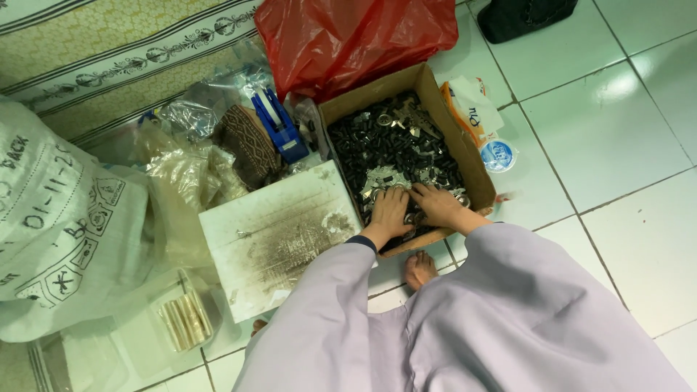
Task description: The person sits on the floor and sorts small metal parts from a cardboard box onto a white board. They handle the parts by hand, arranging them in rows. The person also briefly handles a cloth and a plastic bag during the process.
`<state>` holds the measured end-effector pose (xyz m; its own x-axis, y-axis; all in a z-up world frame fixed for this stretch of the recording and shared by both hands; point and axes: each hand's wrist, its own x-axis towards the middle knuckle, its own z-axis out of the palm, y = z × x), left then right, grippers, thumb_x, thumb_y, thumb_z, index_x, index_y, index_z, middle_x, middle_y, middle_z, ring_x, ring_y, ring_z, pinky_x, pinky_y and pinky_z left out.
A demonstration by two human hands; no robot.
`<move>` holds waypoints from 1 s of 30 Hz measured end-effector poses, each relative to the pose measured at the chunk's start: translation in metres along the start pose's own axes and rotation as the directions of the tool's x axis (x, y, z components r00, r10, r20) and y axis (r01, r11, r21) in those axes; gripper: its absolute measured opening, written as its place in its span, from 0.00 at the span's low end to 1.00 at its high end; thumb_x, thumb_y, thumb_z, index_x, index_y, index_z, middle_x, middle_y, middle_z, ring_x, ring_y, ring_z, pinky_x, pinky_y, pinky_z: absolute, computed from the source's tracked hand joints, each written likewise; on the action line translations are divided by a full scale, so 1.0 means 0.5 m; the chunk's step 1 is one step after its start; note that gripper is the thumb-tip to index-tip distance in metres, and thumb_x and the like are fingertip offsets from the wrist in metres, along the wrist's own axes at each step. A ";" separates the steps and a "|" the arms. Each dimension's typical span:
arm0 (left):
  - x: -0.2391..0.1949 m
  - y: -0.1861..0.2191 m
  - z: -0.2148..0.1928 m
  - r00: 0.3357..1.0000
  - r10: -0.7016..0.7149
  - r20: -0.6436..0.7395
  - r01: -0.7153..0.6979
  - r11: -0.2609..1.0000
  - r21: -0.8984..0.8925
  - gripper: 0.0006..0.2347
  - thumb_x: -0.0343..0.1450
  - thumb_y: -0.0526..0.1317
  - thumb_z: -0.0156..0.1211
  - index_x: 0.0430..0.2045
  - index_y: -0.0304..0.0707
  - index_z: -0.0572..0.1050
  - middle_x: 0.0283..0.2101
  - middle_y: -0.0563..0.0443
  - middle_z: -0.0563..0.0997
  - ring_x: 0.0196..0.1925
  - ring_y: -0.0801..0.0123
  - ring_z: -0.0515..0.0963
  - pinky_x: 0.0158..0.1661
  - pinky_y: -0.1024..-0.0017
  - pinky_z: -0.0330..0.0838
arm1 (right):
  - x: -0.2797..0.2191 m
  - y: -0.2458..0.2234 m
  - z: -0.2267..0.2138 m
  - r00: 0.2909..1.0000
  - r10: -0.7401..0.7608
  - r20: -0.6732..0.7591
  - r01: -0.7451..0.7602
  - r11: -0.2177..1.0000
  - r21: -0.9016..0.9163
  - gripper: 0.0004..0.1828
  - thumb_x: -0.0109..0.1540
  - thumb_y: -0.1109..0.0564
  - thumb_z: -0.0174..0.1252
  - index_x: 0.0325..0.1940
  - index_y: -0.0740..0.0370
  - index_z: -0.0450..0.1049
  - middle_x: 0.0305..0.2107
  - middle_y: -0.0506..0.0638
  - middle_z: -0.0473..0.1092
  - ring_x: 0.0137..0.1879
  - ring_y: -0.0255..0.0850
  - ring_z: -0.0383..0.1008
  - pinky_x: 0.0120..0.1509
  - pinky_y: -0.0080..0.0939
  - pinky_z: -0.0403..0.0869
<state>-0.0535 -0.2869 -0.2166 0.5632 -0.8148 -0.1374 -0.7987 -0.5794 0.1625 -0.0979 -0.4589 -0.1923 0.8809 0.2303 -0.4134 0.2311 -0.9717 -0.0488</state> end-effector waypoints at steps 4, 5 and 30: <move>-0.006 0.007 -0.017 0.999 -0.048 0.018 0.049 0.999 -0.023 0.35 0.62 0.60 0.67 0.57 0.35 0.67 0.59 0.37 0.70 0.63 0.50 0.69 0.55 0.57 0.61 | 0.021 0.021 0.035 1.000 0.012 0.004 -0.011 1.000 -0.016 0.46 0.50 0.41 0.71 0.69 0.55 0.64 0.61 0.53 0.64 0.65 0.52 0.69 0.57 0.53 0.78; -0.008 0.007 -0.019 0.998 -0.057 0.016 0.058 0.998 -0.015 0.34 0.63 0.58 0.67 0.58 0.35 0.67 0.59 0.37 0.71 0.63 0.50 0.69 0.55 0.56 0.61 | 0.028 0.024 0.041 1.000 0.023 0.016 -0.022 0.999 -0.029 0.44 0.51 0.42 0.71 0.68 0.55 0.65 0.59 0.53 0.65 0.64 0.52 0.70 0.56 0.52 0.78; 0.018 -0.023 -0.099 0.876 -0.479 0.062 0.281 0.402 -0.872 0.12 0.62 0.48 0.59 0.21 0.39 0.82 0.28 0.40 0.81 0.38 0.41 0.82 0.39 0.57 0.73 | -0.006 0.036 -0.109 0.884 0.278 0.377 -0.407 0.057 0.912 0.25 0.56 0.55 0.67 0.54 0.68 0.72 0.36 0.55 0.73 0.42 0.42 0.74 0.36 0.36 0.69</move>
<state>-0.0287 -0.2884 -0.1712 0.8626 -0.4347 -0.2587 0.0226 -0.4778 0.8782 -0.0740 -0.4742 -0.1422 0.6870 -0.0861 -0.7216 -0.7217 -0.1971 -0.6636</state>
